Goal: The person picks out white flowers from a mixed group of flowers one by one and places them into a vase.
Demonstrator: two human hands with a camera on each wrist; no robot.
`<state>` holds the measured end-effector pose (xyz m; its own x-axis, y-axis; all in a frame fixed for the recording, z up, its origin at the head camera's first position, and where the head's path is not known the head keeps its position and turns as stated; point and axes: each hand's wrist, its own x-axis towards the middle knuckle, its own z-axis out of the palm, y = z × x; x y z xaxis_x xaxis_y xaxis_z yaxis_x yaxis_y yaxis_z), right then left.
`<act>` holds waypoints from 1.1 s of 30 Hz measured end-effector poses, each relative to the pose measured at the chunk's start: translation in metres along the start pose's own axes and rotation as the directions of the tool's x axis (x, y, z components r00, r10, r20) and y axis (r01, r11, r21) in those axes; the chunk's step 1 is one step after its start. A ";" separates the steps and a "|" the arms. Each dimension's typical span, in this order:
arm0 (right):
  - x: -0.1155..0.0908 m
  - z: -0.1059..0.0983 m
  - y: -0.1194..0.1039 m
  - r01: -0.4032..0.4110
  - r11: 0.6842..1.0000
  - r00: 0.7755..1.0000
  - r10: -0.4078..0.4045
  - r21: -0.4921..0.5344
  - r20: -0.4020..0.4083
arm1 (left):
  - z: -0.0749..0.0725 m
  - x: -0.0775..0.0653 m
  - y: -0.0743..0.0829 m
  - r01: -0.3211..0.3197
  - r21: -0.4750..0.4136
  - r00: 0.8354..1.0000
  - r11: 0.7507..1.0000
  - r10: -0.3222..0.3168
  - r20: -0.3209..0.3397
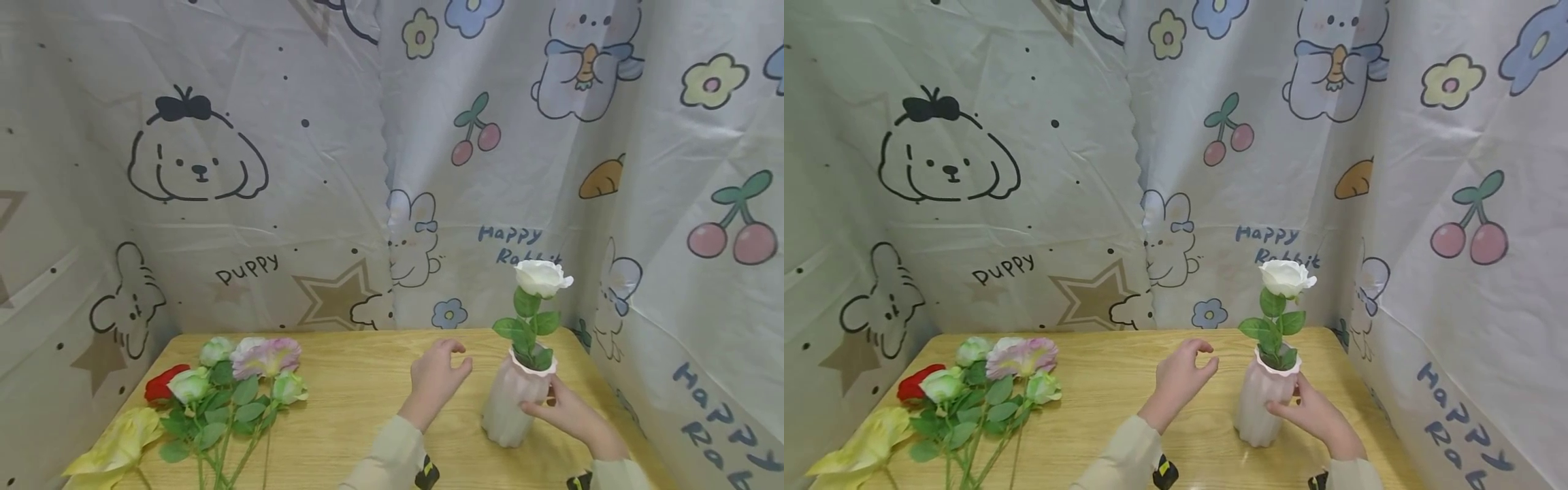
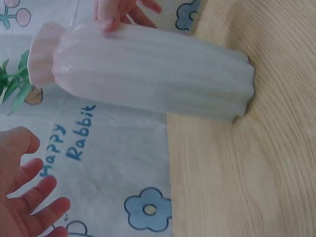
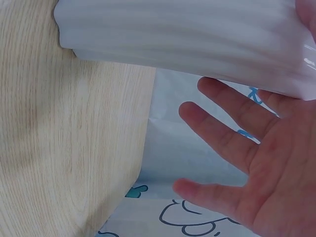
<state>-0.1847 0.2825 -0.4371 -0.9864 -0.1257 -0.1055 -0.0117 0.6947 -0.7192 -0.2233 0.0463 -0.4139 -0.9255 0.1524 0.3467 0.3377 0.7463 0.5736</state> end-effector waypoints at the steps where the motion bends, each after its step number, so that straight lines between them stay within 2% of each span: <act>1: 0.000 0.000 0.000 -0.006 1.000 1.000 0.006 -0.004 0.001 | -0.001 -0.001 -0.003 0.006 0.000 1.000 1.000 -0.006 -0.001; 13: -0.002 0.000 0.003 -0.022 1.000 1.000 0.023 -0.016 0.012 | -0.013 -0.008 -0.042 0.095 0.061 0.995 0.994 -0.097 0.027; 25: -0.001 -0.002 0.005 -0.015 0.999 1.000 0.015 -0.030 0.011 | -0.030 -0.016 -0.087 0.138 0.127 0.990 0.982 -0.137 -0.009; 33: -0.002 0.000 0.003 -0.005 1.000 1.000 0.006 -0.016 0.010 | -0.047 -0.030 -0.129 0.200 0.140 0.980 0.970 -0.198 -0.022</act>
<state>-0.1824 0.2846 -0.4389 -0.9848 -0.1290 -0.1164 -0.0089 0.7063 -0.7079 -0.2306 -0.0847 -0.4636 -0.9701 -0.0132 0.2423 0.1189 0.8447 0.5219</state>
